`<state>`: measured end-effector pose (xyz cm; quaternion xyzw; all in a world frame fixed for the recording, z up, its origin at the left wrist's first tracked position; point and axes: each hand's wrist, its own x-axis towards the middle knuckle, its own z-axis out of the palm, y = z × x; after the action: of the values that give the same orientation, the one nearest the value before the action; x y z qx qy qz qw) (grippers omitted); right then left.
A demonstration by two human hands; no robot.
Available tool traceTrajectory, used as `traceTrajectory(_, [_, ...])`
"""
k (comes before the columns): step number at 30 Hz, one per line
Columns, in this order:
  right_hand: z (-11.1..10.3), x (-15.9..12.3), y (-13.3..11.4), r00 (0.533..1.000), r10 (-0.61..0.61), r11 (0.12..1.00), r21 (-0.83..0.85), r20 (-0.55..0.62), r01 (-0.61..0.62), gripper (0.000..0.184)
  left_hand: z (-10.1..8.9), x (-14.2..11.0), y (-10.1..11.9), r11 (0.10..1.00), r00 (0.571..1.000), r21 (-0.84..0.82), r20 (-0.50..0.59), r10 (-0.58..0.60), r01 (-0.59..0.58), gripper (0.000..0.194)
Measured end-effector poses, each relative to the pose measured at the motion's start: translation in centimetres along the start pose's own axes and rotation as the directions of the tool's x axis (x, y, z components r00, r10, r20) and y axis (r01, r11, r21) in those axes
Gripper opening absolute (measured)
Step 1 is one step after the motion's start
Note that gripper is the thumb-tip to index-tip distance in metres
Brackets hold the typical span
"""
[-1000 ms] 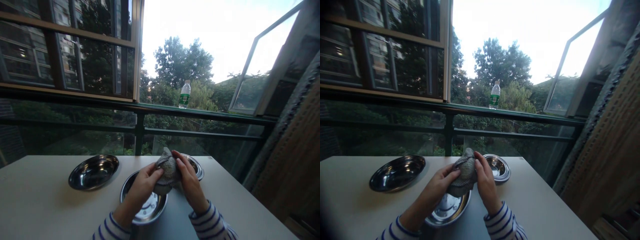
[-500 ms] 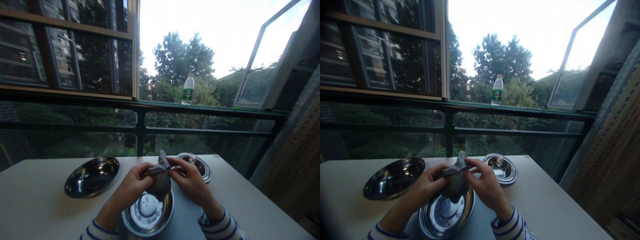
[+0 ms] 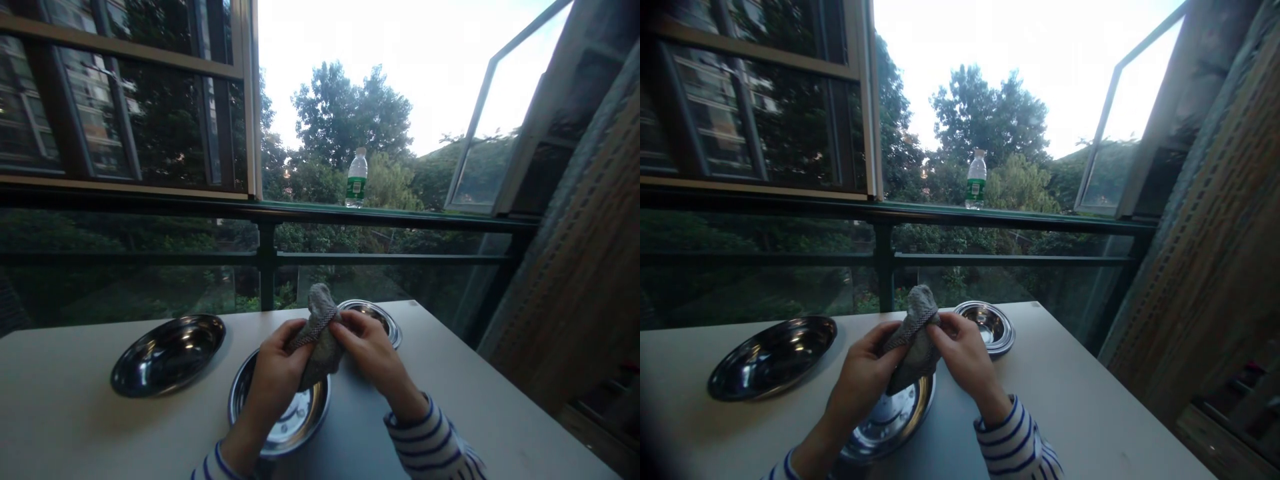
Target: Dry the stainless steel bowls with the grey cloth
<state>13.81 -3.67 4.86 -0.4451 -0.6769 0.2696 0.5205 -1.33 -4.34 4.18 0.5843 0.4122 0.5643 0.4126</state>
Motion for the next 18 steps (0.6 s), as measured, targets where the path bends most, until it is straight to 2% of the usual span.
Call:
traceTrajectory(4, [-1.0,-0.4,-0.2,0.996,-0.036,0.995,-0.100,-0.082,0.028,0.028,-0.3,0.0,0.3,0.998,0.999,0.057,-0.034,0.016,-0.014,0.023])
traceTrajectory(7, [-3.1,-0.6,-0.5,0.992,-0.066,0.976,-0.215,-0.111,0.041,0.028,-1.1,0.7,1.3,0.998,0.990,0.070,-0.140,0.013,-0.003,0.024])
traceTrajectory(9, [-5.1,-0.7,-0.9,0.991,-0.084,0.957,-0.287,-0.107,0.051,0.028,-1.4,1.4,2.6,0.995,0.988,0.097,-0.154,-0.001,0.016,0.027])
traceTrajectory(13, [-8.6,-0.8,-1.9,0.993,-0.115,0.914,-0.393,-0.014,0.100,0.027,-1.5,3.1,5.5,0.993,0.996,0.117,-0.082,0.016,-0.007,0.024])
traceTrajectory(18, [-10.8,-0.9,-2.4,0.986,-0.107,0.872,-0.464,0.129,0.155,0.028,-0.6,3.7,7.9,1.000,1.000,-0.008,0.008,0.013,-0.013,0.024])
